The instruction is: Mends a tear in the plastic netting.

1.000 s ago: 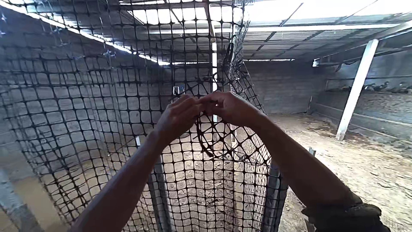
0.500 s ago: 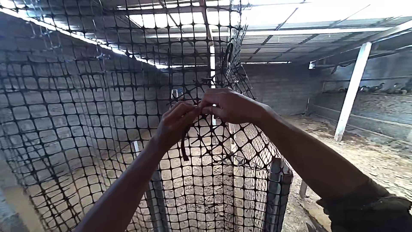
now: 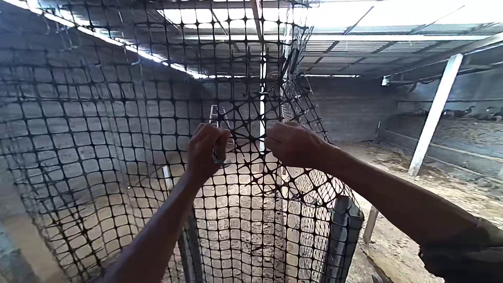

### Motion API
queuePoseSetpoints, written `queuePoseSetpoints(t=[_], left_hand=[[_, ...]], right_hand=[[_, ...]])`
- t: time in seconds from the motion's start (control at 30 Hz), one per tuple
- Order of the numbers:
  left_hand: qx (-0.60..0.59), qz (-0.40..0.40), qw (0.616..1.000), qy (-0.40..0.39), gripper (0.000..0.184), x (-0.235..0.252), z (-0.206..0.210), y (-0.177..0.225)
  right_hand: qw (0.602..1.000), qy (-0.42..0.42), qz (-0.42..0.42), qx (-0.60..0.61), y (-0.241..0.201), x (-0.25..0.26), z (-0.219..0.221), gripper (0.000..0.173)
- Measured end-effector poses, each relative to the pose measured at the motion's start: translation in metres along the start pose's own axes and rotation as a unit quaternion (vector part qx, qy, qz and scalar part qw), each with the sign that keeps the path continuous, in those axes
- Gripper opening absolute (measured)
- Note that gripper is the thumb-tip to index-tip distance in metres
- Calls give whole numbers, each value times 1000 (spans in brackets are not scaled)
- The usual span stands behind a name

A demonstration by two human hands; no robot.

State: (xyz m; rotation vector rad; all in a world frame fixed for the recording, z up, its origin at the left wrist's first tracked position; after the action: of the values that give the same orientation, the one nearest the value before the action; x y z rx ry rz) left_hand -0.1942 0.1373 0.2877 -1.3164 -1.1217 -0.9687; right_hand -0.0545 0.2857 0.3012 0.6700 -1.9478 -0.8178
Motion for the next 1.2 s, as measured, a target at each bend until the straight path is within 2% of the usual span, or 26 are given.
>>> queuePoseSetpoints(t=[0.1, 0.23, 0.5, 0.6, 0.67, 0.73, 0.83, 0.9, 1.03, 1.13, 1.2], left_hand=[[-34, -24, 999, -13, 19, 3, -3, -3], [-132, -27, 987, -90, 13, 15, -15, 23], [-105, -20, 969, -223, 21, 26, -1, 48], [-110, -63, 972, -198, 15, 40, -2, 58], [-55, -79, 980, -173, 16, 47, -4, 69], [9, -46, 985, -167, 18, 51, 0, 79], [56, -11, 975, -215, 14, 47, 13, 90], [39, 6, 970, -239, 15, 44, 14, 92], [10, -13, 962, -273, 16, 44, 9, 84], [14, -31, 972, -233, 17, 43, 9, 77], [9, -49, 970, -237, 18, 42, 8, 72]], right_hand=[[1000, -26, 10, 5, 3, 0, 3, 9], [999, -40, 27, 20, 5, 3, 1, 12], [997, -63, 48, 20, 0, 0, -2, 18], [997, -25, 74, 24, -7, -1, -16, 14], [996, 8, 84, 13, -18, -3, -25, 10], [995, 23, 98, -1, -28, -2, -30, 11], [994, 46, 101, -5, -36, 1, -37, 12], [992, 57, 112, 22, -31, 5, -40, 11], [984, 65, 141, 84, -15, 16, -42, 14], [975, 88, 137, 151, -5, 20, -37, 16], [957, 90, 168, 219, 5, 15, -33, 24]])
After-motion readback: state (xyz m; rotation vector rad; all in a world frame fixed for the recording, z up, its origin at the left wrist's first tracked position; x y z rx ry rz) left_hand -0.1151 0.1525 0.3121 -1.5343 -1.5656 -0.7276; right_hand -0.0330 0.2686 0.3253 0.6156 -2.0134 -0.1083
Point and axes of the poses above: each hand's wrist, its own x-axis towards the middle knuckle, its own z-axis out of the palm, y = z × x, the point moved 6 cm from there along x, towards the middle knuckle, and after that the axes turned 1 degree about y, right-handed, at the moved point
